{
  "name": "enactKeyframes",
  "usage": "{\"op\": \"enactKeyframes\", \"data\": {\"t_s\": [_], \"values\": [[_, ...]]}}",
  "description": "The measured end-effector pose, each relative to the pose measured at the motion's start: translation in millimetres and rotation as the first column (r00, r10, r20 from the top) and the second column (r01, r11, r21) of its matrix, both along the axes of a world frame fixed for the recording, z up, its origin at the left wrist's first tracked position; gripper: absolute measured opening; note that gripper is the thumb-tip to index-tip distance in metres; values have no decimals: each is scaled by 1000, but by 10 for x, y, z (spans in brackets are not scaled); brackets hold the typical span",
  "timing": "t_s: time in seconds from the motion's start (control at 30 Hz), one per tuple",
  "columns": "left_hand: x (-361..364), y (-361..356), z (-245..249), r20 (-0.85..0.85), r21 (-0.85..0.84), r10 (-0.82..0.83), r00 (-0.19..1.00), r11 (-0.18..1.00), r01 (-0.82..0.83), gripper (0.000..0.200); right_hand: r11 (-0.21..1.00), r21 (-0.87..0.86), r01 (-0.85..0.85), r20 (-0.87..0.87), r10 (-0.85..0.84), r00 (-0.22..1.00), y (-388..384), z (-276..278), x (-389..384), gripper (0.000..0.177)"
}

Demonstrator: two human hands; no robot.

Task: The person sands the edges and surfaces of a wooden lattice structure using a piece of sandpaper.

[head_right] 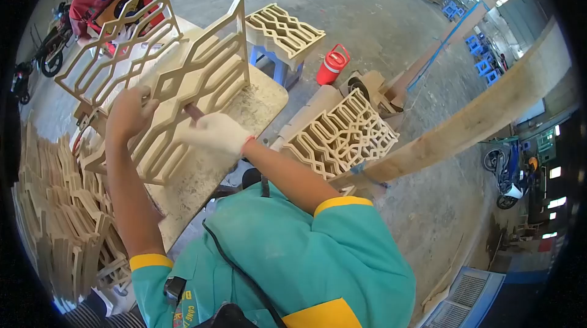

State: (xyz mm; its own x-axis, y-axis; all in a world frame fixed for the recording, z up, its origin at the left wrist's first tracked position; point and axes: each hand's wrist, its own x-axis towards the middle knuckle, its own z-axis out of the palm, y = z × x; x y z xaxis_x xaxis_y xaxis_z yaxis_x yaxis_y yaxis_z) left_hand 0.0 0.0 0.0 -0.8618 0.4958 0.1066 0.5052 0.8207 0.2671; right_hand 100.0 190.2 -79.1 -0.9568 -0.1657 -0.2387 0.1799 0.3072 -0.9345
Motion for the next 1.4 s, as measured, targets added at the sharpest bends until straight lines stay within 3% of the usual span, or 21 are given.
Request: {"op": "enactKeyframes", "data": {"t_s": [0.03,0.07,0.17,0.23,0.27,0.3,0.37,0.4,0.5,0.57,0.6,0.67,0.7,0.8,0.9,0.97,1.07,1.2,1.4], "values": [[24,-14,-13,-12,17,-8,1000,1000,8,27,939,339,-50,-64,76,995,-38,25,23,46],[64,-18,-32,-23,31,-24,999,999,24,26,769,636,-64,-98,162,982,-73,11,68,48],[128,-27,-114,11,60,-36,999,998,36,25,747,664,18,-161,120,980,-208,-235,189,46],[110,3,-11,34,-9,10,999,1000,-10,24,967,248,-64,-35,75,997,-88,-131,82,47],[106,21,26,46,-46,29,998,999,-27,24,997,8,-74,36,74,997,-14,-87,54,49],[97,29,29,55,-46,32,998,998,-29,24,983,-182,8,177,24,984,53,-109,49,51],[56,17,36,68,-50,39,997,998,-36,24,836,-497,235,451,18,892,168,-182,33,56],[21,1,14,28,-12,6,1000,1000,-5,25,858,-458,231,457,4,889,147,-136,123,52],[-102,-63,-156,-82,27,-34,996,999,37,31,677,-691,253,398,64,915,296,-451,365,19],[-164,-95,-144,-68,-34,5,998,999,-7,36,678,-666,311,424,2,905,328,-553,422,19],[-164,-77,-89,-28,-52,36,999,998,-37,39,749,-635,188,265,-17,964,344,-635,458,21],[-226,-101,-135,-86,-81,8,996,997,-15,42,762,-619,190,243,-44,969,386,-641,527,24],[-209,-80,-111,-66,-107,31,997,994,-38,38,718,-620,318,389,-71,918,401,-561,564,25],[-189,-78,-55,-7,-101,66,998,993,-66,41,782,-581,225,251,-91,964,410,-766,570,23],[-106,-48,-51,12,-81,88,996,993,-86,40,814,-513,274,299,-130,946,363,-756,537,31],[8,2,23,74,-127,120,990,986,-110,39,836,-494,239,283,-105,953,319,-762,547,31],[127,35,-71,-33,-39,149,988,988,-150,28,884,-438,165,258,-52,965,392,-747,489,30],[307,120,7,-76,-49,164,983,984,-168,28,918,-362,159,298,-48,953,464,-718,438,29],[464,203,1,-33,-95,182,983,978,-184,30,876,-455,162,364,16,931,569,-970,529,32]]}}
